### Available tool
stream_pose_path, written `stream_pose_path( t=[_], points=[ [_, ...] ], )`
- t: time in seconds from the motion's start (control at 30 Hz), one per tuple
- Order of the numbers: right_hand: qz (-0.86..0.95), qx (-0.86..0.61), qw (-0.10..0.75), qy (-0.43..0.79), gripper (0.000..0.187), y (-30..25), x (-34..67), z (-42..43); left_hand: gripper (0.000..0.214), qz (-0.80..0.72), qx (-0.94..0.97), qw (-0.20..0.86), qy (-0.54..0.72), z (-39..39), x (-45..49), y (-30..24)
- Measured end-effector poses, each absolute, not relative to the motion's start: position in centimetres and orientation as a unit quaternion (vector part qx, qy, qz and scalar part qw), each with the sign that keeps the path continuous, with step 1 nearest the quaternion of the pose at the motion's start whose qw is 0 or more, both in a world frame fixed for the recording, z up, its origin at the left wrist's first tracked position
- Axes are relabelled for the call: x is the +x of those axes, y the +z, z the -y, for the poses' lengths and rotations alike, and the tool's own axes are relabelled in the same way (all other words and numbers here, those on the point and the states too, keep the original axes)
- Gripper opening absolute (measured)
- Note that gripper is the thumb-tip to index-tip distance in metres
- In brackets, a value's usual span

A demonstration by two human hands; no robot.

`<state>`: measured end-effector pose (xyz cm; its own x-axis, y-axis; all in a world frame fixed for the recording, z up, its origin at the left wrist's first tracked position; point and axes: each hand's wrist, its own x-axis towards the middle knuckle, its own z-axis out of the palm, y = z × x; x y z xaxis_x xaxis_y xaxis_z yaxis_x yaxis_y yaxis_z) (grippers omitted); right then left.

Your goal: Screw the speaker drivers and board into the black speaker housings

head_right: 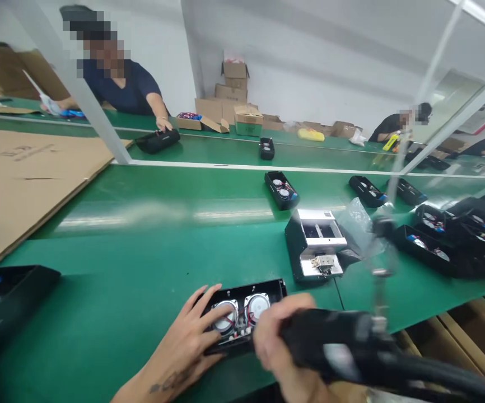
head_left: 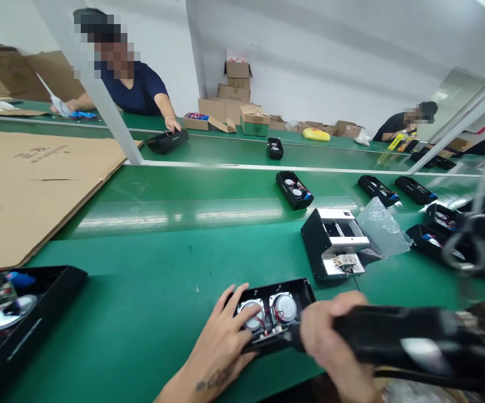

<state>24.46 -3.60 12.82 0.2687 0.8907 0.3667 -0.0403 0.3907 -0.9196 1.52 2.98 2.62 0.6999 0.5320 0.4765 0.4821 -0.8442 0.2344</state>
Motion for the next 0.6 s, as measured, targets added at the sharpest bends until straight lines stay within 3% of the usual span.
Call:
stream_pose_path(
  t=[0.07, 0.13, 0.23, 0.4, 0.5, 0.6],
  points=[
    [0.427, -0.395, 0.754, 0.305, 0.014, 13.5, 27.8, 3.4, 0.022, -0.280, 0.916, 0.058, 0.281, -2.7, -0.3, 3.4],
    [0.356, -0.417, 0.797, 0.253, 0.027, 13.2, 31.2, 3.0, 0.003, -0.282, 0.913, 0.046, 0.290, -2.1, -1.4, 4.4],
    [0.320, -0.518, 0.768, 0.198, 0.037, 10.7, 34.8, 2.5, 0.014, -0.290, 0.906, 0.035, 0.306, -1.1, -0.5, 5.7],
    [0.368, -0.586, 0.694, 0.197, 0.036, 6.5, 35.7, 2.1, 0.016, -0.299, 0.913, -0.007, 0.279, -0.3, 4.9, 5.6],
    [0.385, -0.589, 0.677, 0.215, 0.036, 5.9, 35.1, 2.0, 0.034, -0.304, 0.923, -0.042, 0.233, -0.3, 6.9, 4.1],
    [0.404, -0.594, 0.659, 0.222, 0.033, 6.1, 34.8, 1.7, 0.025, -0.305, 0.916, -0.036, 0.257, -0.2, 7.4, 2.7]
  ],
)
